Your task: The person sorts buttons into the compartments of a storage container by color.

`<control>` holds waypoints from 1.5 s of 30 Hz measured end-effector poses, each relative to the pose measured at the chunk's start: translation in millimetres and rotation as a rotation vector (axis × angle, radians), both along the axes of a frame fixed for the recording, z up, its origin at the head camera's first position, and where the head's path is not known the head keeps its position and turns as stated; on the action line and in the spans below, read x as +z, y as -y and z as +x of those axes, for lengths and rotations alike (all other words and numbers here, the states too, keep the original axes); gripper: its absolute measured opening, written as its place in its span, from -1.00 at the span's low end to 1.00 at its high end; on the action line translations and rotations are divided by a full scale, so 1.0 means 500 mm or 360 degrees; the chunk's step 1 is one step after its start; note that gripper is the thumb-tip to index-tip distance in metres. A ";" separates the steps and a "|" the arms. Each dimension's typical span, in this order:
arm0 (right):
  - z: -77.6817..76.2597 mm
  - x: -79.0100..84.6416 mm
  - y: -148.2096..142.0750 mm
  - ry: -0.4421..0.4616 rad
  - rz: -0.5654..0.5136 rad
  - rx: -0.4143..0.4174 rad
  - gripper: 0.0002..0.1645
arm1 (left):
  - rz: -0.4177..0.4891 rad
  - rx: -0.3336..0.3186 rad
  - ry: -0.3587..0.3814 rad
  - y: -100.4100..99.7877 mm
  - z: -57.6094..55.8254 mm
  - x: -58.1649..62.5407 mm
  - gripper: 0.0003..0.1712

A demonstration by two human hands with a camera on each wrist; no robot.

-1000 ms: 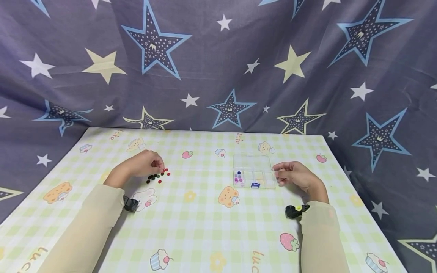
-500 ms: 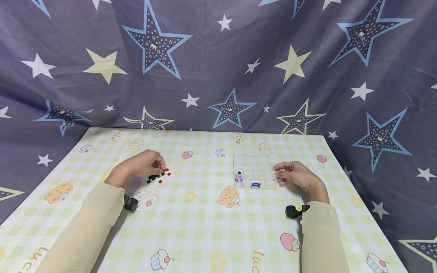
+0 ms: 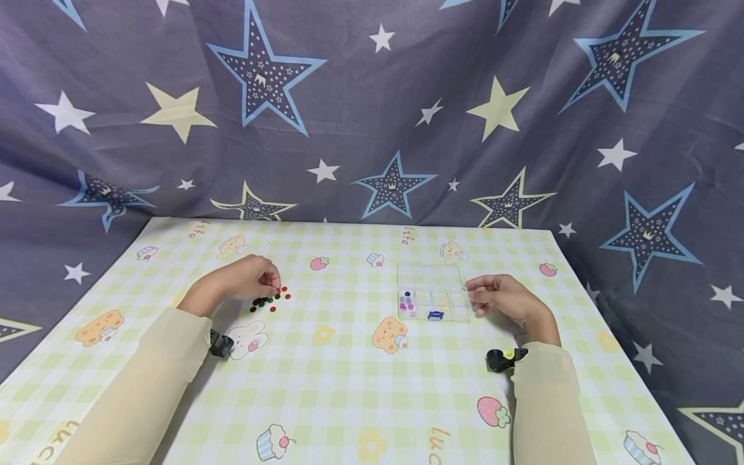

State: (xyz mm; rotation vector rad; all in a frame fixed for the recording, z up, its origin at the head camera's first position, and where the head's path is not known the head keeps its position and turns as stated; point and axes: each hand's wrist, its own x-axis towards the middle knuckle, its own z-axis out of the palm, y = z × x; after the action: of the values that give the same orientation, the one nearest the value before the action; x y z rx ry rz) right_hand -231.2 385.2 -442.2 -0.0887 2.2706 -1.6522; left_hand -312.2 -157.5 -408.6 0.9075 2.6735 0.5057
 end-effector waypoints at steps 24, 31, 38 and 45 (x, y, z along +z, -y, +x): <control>-0.005 0.000 -0.002 0.0003 0.0008 -0.0003 -0.38 | 0.0295 0.0023 0.0034 -0.007 -0.003 -0.004 -0.91; -0.003 -0.001 -0.002 0.0004 0.0009 -0.0011 -0.38 | 0.0324 0.0001 -0.0045 -0.041 -0.010 -0.005 -0.93; -0.001 0.000 -0.001 -0.0004 0.0006 -0.0010 -0.39 | 0.0363 -0.0020 -0.0079 -0.090 -0.011 -0.002 -0.93; -0.001 0.000 0.000 0.0000 0.0006 0.0006 -0.39 | 0.0368 -0.0128 -0.0138 -0.143 -0.013 -0.004 -0.93</control>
State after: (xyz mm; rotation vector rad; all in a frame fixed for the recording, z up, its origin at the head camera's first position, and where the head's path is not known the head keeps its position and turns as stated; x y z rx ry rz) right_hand -231.5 385.4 -442.0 -0.0918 2.2723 -1.6459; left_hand -318.8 -86.2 -410.8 1.1195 2.6809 0.7857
